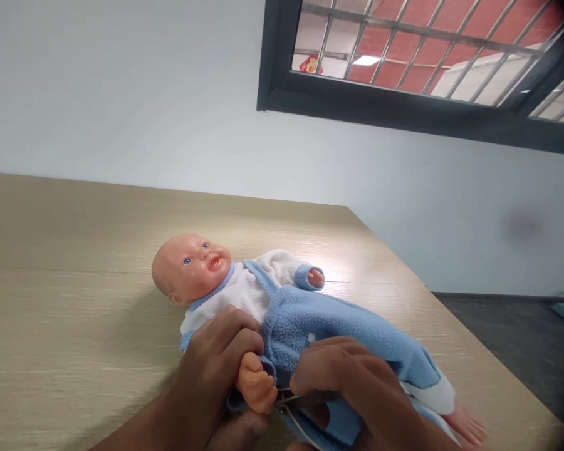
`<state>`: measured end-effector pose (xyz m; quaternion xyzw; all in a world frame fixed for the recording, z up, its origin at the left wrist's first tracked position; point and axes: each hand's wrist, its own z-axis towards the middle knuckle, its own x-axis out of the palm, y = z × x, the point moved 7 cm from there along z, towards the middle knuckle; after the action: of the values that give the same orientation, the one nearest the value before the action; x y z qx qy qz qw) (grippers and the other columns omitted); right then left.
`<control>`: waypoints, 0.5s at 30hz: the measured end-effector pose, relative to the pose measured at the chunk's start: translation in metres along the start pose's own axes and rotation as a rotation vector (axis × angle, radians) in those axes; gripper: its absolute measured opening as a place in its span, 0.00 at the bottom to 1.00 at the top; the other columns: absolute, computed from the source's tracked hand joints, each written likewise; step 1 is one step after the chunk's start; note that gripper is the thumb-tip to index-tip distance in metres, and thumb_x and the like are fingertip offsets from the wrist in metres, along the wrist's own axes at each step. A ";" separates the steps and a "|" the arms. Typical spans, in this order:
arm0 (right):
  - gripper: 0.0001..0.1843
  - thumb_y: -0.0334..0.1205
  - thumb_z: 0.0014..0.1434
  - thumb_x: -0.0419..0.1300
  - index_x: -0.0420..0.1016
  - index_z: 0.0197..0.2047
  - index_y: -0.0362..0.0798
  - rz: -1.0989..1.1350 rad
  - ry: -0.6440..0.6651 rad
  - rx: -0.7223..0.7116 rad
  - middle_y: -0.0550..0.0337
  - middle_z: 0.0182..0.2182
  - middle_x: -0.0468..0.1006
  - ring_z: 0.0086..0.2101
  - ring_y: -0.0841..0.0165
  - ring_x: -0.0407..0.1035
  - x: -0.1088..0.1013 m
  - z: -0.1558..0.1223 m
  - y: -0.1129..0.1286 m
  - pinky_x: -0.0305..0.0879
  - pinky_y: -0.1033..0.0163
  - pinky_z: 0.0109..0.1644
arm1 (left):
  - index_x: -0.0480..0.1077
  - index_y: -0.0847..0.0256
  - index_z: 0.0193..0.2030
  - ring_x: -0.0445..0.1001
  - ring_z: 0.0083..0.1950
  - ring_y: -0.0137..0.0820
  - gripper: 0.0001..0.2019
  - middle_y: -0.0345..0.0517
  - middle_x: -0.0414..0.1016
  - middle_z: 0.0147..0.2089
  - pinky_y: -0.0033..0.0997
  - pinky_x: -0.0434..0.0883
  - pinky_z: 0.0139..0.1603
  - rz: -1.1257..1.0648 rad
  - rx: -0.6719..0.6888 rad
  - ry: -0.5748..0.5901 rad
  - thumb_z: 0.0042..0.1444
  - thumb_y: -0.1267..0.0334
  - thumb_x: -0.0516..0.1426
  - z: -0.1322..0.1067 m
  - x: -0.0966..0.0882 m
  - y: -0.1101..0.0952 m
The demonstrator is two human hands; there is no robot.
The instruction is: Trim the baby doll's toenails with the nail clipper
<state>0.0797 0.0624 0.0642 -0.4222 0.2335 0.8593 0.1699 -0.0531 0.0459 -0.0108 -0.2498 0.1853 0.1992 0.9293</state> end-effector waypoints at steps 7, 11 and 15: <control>0.11 0.50 0.71 0.66 0.73 0.38 0.57 0.185 -0.077 -0.003 0.74 0.24 0.81 0.18 0.73 0.72 -0.015 -0.015 0.000 0.76 0.73 0.27 | 0.65 0.57 0.47 0.75 0.38 0.33 0.24 0.43 0.72 0.41 0.35 0.72 0.35 0.005 -0.001 0.010 0.80 0.39 0.44 0.000 0.000 -0.001; 0.07 0.45 0.75 0.66 0.76 0.42 0.58 0.112 -0.032 0.072 0.74 0.30 0.86 0.23 0.74 0.78 -0.024 -0.025 -0.003 0.73 0.76 0.27 | 0.65 0.57 0.48 0.75 0.39 0.33 0.25 0.44 0.72 0.42 0.36 0.73 0.37 0.001 -0.005 0.009 0.81 0.37 0.44 -0.003 0.001 0.000; 0.08 0.45 0.72 0.66 0.72 0.39 0.57 0.244 -0.081 0.027 0.75 0.27 0.84 0.19 0.74 0.74 -0.016 -0.024 -0.004 0.76 0.73 0.30 | 0.65 0.57 0.48 0.75 0.39 0.33 0.24 0.44 0.71 0.42 0.36 0.73 0.37 -0.014 -0.009 0.023 0.80 0.38 0.45 -0.004 0.002 0.000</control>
<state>0.1065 0.0515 0.0629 -0.3534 0.2876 0.8867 0.0789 -0.0524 0.0446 -0.0149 -0.2573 0.1931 0.1908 0.9274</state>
